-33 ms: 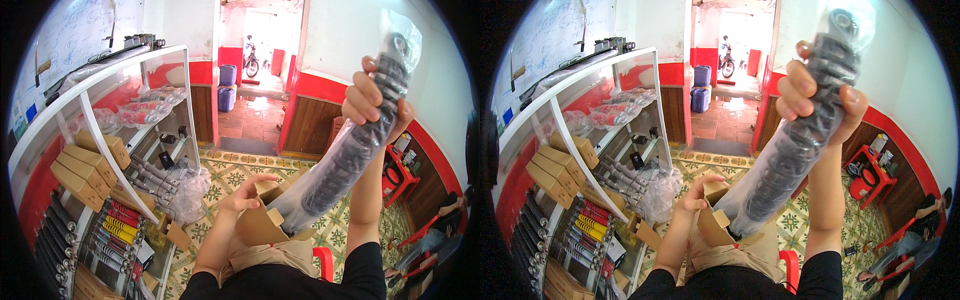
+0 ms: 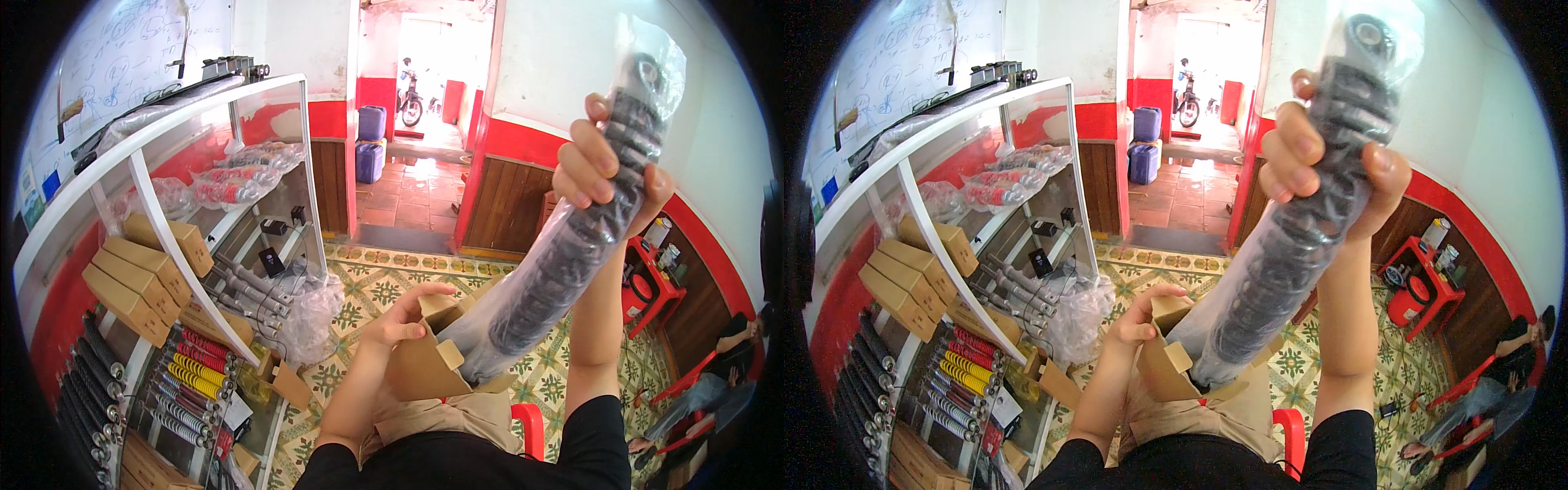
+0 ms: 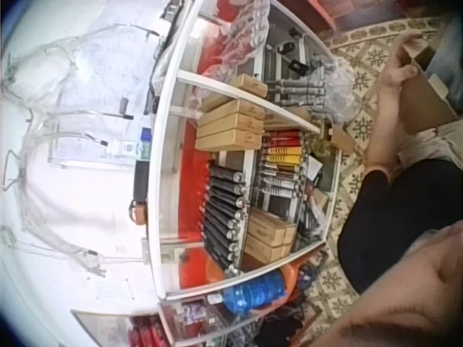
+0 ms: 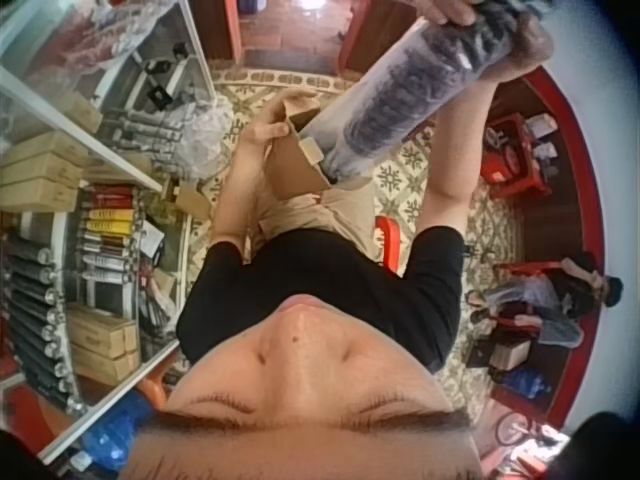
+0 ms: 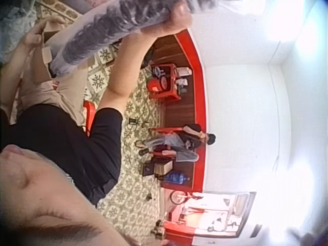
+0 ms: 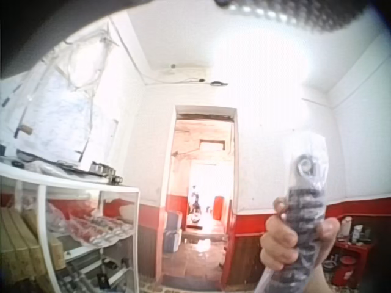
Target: The person sits on a chair and repeatedly packs cylindrical items wrapped in plastic into a cardboard box. They open the box, insert the items, and close the flaps, repeating this process multiple times.
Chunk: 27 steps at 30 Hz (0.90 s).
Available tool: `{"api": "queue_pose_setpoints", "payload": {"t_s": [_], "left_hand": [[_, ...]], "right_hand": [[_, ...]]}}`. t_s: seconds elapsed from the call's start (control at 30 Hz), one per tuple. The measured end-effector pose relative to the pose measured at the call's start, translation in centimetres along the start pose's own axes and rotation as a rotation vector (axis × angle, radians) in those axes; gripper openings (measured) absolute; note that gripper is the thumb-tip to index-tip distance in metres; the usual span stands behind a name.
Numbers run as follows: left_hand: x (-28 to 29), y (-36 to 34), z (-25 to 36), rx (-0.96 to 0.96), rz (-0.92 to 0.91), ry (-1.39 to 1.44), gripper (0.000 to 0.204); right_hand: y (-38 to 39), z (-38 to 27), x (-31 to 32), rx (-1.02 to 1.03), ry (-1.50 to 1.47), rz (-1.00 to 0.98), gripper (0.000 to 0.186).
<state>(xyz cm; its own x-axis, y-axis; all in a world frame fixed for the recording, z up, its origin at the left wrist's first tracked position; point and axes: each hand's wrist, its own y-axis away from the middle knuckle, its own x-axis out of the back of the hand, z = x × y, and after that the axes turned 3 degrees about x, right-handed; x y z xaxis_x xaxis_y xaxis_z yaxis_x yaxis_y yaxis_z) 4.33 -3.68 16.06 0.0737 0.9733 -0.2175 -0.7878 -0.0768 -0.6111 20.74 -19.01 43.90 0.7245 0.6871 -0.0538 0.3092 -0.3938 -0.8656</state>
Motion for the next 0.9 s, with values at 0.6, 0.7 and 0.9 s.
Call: {"api": "queue_pose_setpoints", "payload": {"t_s": [0.6,0.7,0.9], "left_hand": [[-2.2,-2.2,-0.4,-0.02,0.09,0.181,0.085],[-3.0,-2.0,0.0,-0.032,0.139,0.228,0.085],[-4.2,-2.3,0.4,-0.031,0.174,0.17,0.084]], "right_hand": [[3.9,4.8,1.0,-0.011,0.2,0.287,0.068],[4.4,5.4,0.9,-0.042,0.238,0.318,0.066],[5.4,6.5,0.4,-0.209,0.286,0.387,0.065]]}}
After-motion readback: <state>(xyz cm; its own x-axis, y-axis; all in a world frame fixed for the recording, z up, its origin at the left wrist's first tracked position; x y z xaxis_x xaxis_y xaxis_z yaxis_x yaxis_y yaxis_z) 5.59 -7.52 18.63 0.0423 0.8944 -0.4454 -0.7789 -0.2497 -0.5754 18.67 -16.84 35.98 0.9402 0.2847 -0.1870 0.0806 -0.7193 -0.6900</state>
